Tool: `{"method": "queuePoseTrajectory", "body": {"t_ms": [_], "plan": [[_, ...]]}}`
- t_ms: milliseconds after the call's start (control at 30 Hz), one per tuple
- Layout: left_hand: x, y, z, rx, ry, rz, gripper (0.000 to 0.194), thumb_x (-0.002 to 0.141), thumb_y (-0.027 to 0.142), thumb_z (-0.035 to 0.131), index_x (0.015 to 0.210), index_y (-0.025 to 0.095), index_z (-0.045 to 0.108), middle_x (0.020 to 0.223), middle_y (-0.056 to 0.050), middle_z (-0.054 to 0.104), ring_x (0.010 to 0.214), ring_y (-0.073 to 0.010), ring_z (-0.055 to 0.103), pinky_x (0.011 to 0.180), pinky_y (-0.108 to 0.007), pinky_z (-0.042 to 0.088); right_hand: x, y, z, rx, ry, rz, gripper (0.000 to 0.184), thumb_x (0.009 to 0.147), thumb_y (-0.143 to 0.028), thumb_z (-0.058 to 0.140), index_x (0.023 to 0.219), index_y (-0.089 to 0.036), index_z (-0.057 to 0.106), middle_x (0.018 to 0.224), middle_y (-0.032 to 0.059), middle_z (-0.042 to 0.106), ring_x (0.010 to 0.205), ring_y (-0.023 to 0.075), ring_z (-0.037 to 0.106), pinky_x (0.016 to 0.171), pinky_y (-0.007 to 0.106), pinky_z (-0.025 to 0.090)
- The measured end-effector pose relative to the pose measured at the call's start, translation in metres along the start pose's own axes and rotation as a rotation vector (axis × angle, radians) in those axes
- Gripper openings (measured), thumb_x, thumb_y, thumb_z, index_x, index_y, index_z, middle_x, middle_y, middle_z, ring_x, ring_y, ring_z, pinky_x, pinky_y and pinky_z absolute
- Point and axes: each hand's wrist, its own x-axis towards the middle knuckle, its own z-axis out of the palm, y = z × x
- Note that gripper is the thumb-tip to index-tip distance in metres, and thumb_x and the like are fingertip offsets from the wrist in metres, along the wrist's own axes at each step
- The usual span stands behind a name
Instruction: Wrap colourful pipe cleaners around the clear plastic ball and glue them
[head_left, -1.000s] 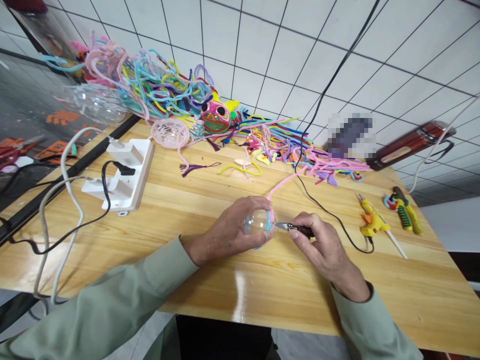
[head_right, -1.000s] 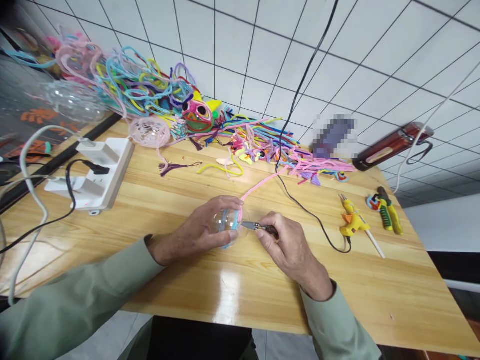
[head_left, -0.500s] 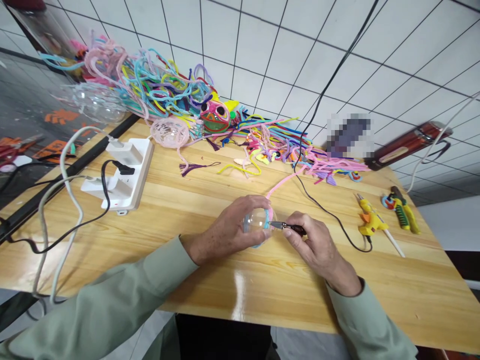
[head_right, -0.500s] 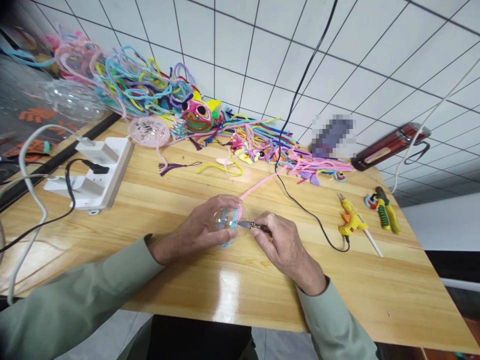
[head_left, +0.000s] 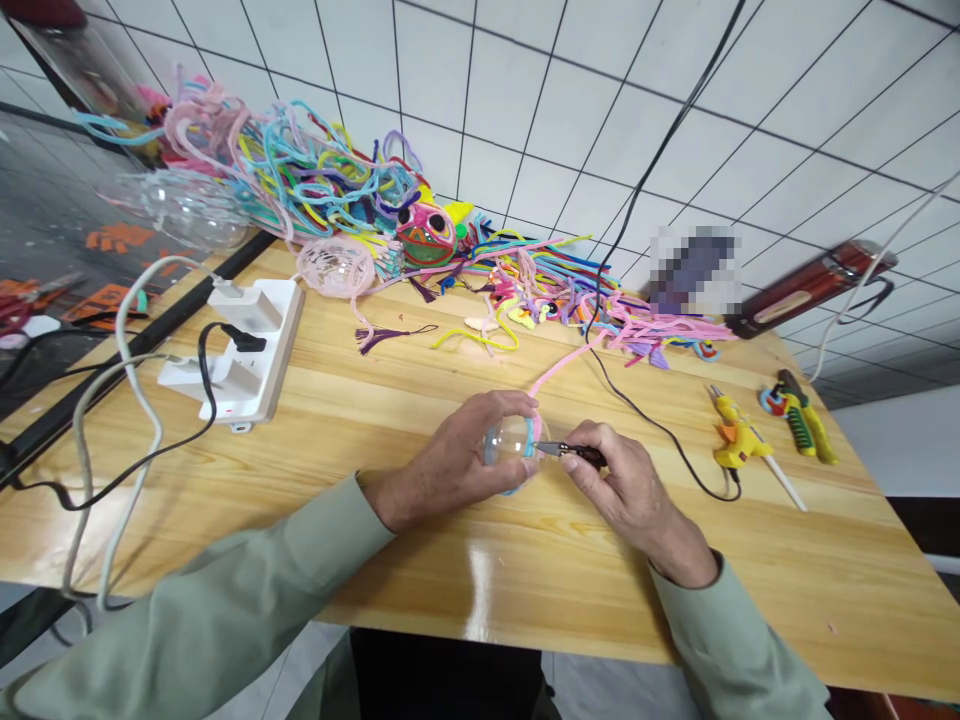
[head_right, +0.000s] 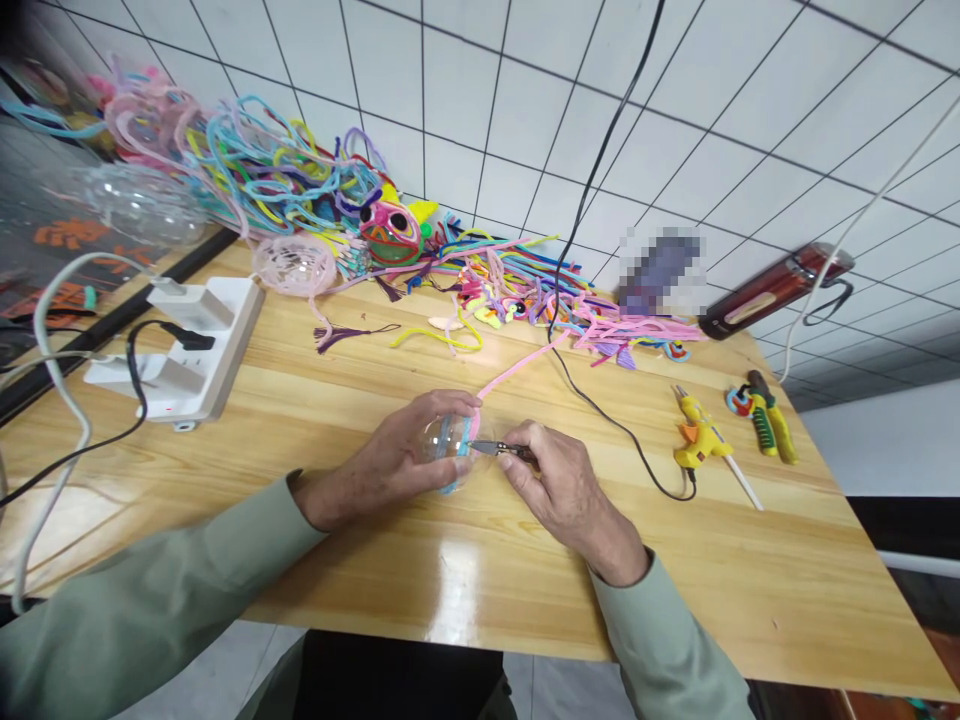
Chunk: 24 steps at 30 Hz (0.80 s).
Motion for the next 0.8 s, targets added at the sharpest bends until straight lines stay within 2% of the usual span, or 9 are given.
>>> {"method": "queuePoseTrajectory", "body": {"t_ms": [133,200,233,333,433,533,633,800], "plan": [[-0.001,0.001,0.0,0.0,-0.003,-0.02,0.047,0.104,0.026,0.081,0.147,0.027,0.063,0.147,-0.012,0.078,0.139,-0.0289,0.076,0.124,-0.048,0.06,-0.002,0.001,0.002,0.014,-0.008,0.011,0.005,0.119,-0.028,0.061,0.113,-0.027,0.061,0.082,-0.0037,0.068,0.063,0.0136,0.063,0.06,0.025,0.049],[-0.001,0.001,-0.001,-0.005,-0.003,-0.024,0.047,0.103,0.026,0.082,0.146,0.027,0.063,0.147,-0.012,0.078,0.139,-0.0292,0.076,0.124,-0.048,0.061,-0.004,0.002,0.004,0.029,-0.01,0.042,0.005,0.119,-0.031,0.062,0.121,-0.026,0.063,0.088,-0.0014,0.075,0.068,0.0152,0.07,0.064,0.026,0.053],[-0.001,0.001,0.0,-0.007,-0.002,-0.027,0.047,0.103,0.026,0.082,0.146,0.027,0.064,0.148,-0.012,0.077,0.139,-0.0295,0.076,0.123,-0.048,0.061,-0.005,0.002,0.004,0.048,-0.011,0.069,0.01,0.119,-0.032,0.062,0.127,-0.026,0.064,0.093,0.0003,0.078,0.071,0.0163,0.073,0.066,0.027,0.056],[0.0,0.001,0.001,-0.003,0.0,-0.028,0.048,0.102,0.026,0.082,0.146,0.026,0.064,0.149,-0.013,0.077,0.139,-0.0303,0.077,0.124,-0.049,0.061,-0.008,0.0,0.006,0.163,0.011,0.162,0.024,0.119,-0.036,0.062,0.141,-0.027,0.066,0.11,0.0044,0.086,0.084,0.019,0.081,0.074,0.028,0.063],[0.0,0.0,0.002,0.014,0.003,-0.009,0.046,0.103,0.026,0.081,0.145,0.025,0.063,0.146,-0.014,0.078,0.138,-0.0299,0.078,0.124,-0.049,0.06,-0.006,-0.003,0.009,0.323,0.048,0.235,0.025,0.117,-0.043,0.068,0.137,-0.028,0.072,0.118,0.0051,0.088,0.097,0.0206,0.085,0.083,0.029,0.066],[0.001,0.0,0.002,0.013,-0.004,-0.004,0.044,0.104,0.027,0.08,0.145,0.025,0.063,0.146,-0.014,0.078,0.139,-0.0297,0.077,0.124,-0.048,0.06,0.0,-0.006,0.012,0.452,0.041,0.31,0.032,0.115,-0.054,0.07,0.13,-0.027,0.078,0.116,0.0053,0.089,0.099,0.0214,0.084,0.086,0.03,0.066],[0.001,0.0,0.001,0.012,-0.008,-0.016,0.045,0.103,0.029,0.081,0.145,0.025,0.064,0.149,-0.015,0.077,0.14,-0.031,0.077,0.124,-0.049,0.06,0.004,-0.007,0.015,0.457,0.025,0.344,0.04,0.115,-0.061,0.067,0.125,-0.025,0.081,0.108,0.0056,0.088,0.092,0.0217,0.081,0.083,0.032,0.065],[0.002,0.001,0.0,0.02,-0.021,-0.031,0.044,0.103,0.032,0.081,0.143,0.025,0.065,0.15,-0.015,0.077,0.14,-0.0314,0.076,0.124,-0.05,0.061,0.006,-0.009,0.016,0.377,0.1,0.345,0.027,0.112,-0.049,0.073,0.118,-0.024,0.081,0.097,0.0039,0.084,0.081,0.0197,0.075,0.074,0.03,0.06]]}}
